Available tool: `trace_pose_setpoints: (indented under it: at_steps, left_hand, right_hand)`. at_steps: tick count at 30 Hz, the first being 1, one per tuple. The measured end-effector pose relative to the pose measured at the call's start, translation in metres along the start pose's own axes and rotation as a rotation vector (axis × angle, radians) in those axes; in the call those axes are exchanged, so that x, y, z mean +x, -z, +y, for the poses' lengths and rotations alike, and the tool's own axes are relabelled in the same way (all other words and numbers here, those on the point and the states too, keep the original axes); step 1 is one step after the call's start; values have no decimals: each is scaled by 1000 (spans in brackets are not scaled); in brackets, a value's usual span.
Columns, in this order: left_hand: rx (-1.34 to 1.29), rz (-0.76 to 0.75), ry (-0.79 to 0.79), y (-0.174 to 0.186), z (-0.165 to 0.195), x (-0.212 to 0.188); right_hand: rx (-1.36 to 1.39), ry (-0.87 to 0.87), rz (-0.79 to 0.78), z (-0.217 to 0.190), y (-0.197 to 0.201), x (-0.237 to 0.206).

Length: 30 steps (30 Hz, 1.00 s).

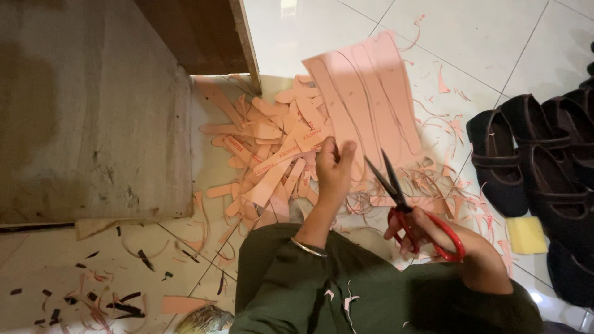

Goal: The person sits on the floor of a shoe workshop and cuts insole shapes from a pink sheet marked with outlines using red-handled scissors, trimming along the drawn lines and placing finished cut pieces onto a growing pile of cut insoles beside them.

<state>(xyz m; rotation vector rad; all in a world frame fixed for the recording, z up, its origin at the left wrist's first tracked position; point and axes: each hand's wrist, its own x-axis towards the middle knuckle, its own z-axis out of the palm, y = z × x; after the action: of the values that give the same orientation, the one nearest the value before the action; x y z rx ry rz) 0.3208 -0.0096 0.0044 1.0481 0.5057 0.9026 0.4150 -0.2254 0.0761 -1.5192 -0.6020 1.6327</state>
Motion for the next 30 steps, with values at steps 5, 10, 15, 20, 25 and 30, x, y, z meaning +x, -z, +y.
trace_pose_setpoints:
  at_steps: [5,10,15,20,25,30]
  left_hand:
    - [140,-15,-43,3,-6,0]
    - [92,-63,21,-7,-5,-13]
    - [106,-205,67,-7,4,-16]
    - [18,-245,138,-6,8,-22]
    - [252,34,-53,-14,8,-27]
    - [381,196,-147,-17,14,-31]
  right_hand:
    - [-13,95,-2,-5,-12,4]
    - [1,238,198,-2,-23,11]
    - [-35,281,169,8,-14,29]
    - [-189,407,227,17,-10,33]
    - [-311,394,202,21,-24,43]
    - [-225,471,171,21,-43,51]
